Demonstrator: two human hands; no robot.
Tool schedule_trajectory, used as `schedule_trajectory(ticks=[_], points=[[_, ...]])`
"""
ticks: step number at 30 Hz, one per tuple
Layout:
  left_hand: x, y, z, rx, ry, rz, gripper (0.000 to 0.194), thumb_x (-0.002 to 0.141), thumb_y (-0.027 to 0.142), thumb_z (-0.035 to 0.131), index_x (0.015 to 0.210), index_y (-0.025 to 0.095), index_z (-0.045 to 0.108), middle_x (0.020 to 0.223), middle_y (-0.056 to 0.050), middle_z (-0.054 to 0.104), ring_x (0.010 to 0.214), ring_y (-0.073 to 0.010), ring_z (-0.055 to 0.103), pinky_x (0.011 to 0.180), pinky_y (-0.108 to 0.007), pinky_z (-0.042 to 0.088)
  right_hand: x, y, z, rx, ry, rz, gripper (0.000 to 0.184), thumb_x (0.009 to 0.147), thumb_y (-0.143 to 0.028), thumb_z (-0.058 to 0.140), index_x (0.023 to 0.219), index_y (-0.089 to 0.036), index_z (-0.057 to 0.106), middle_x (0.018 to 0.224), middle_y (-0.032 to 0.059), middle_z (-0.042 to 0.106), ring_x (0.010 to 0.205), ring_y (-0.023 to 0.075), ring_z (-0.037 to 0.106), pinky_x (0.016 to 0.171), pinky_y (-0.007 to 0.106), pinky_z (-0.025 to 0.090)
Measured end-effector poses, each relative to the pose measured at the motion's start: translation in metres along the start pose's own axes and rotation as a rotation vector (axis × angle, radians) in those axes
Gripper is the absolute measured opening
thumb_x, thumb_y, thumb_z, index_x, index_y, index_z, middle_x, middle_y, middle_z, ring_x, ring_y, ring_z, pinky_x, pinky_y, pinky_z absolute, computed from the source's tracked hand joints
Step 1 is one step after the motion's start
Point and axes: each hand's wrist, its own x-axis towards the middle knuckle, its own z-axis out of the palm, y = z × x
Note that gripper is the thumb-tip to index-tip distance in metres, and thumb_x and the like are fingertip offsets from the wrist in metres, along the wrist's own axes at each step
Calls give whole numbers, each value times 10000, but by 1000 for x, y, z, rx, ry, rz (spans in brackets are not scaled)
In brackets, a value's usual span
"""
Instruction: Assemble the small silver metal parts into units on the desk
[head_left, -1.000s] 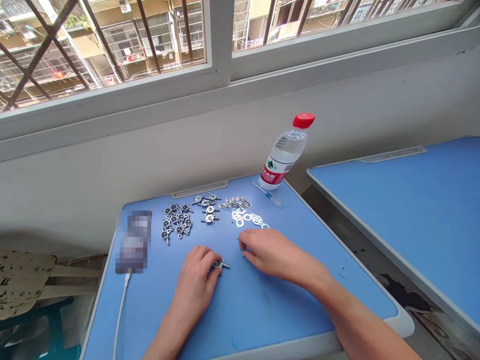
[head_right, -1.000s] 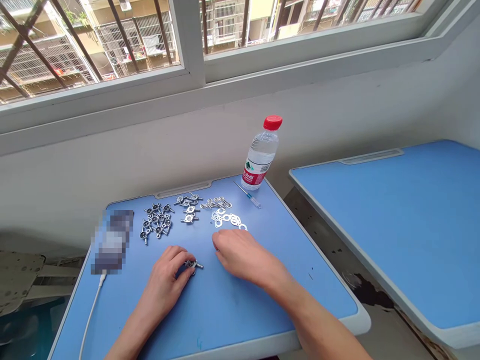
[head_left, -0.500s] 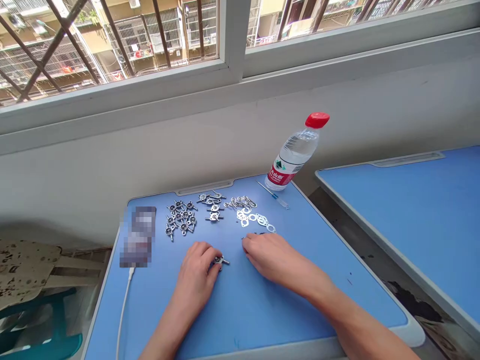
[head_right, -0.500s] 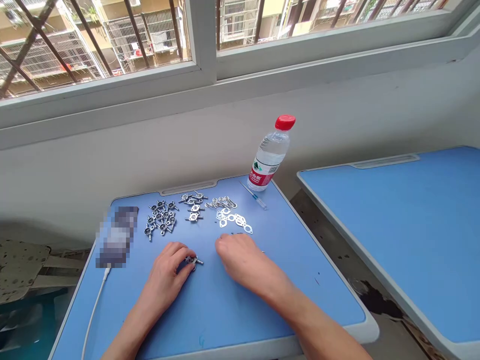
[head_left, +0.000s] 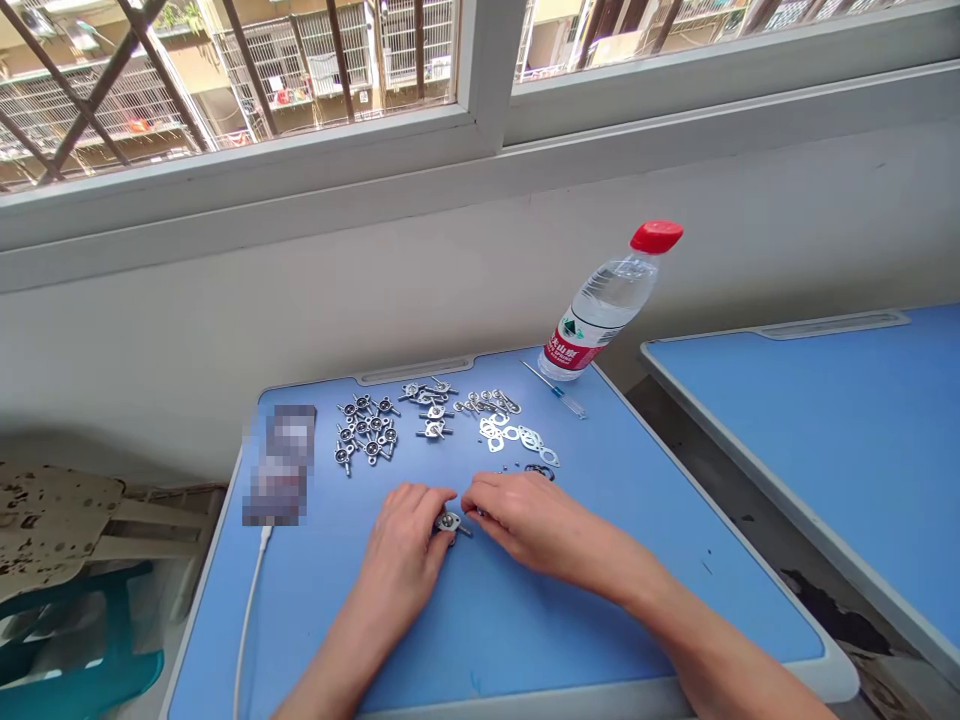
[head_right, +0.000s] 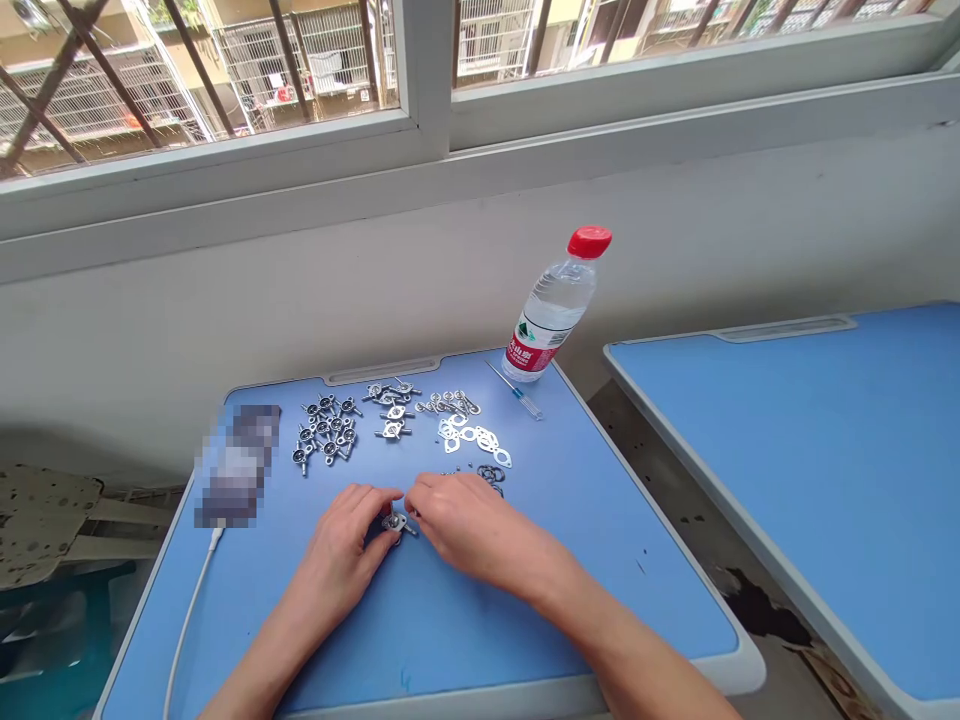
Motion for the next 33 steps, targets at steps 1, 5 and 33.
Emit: schedule_trajectory(ticks=[1, 5, 33], points=[[0, 0, 1, -7, 2, -5, 361, 819, 42, 600, 1134, 212, 555, 987, -43, 649, 917, -233, 582, 797, -389, 494, 0, 0, 3, -23, 21, -21, 173, 883, -58, 498, 809, -157, 620, 762, 12, 641, 587, 120, 538, 519, 278, 208], [-1, -3, 4, -35, 12, -10, 451, 811, 39, 591, 1222, 205, 507, 1006, -56, 645, 956, -244, 586, 829, -413, 500, -1, -1, 12, -129, 57, -86, 212, 836, 7, 474, 801, -161, 599, 731, 3, 613, 518, 107, 461, 496, 289, 170], [-1, -5, 7, -88, 33, -26, 507, 812, 32, 487, 1292, 191, 451, 970, -53, 628, 913, -223, 574, 844, -429, 513, -1, -19, 22, -395, 179, -237, 308, 683, 108, 389, 701, -170, 522, 649, 22, 555, 461, 150, 516, 455, 311, 217]])
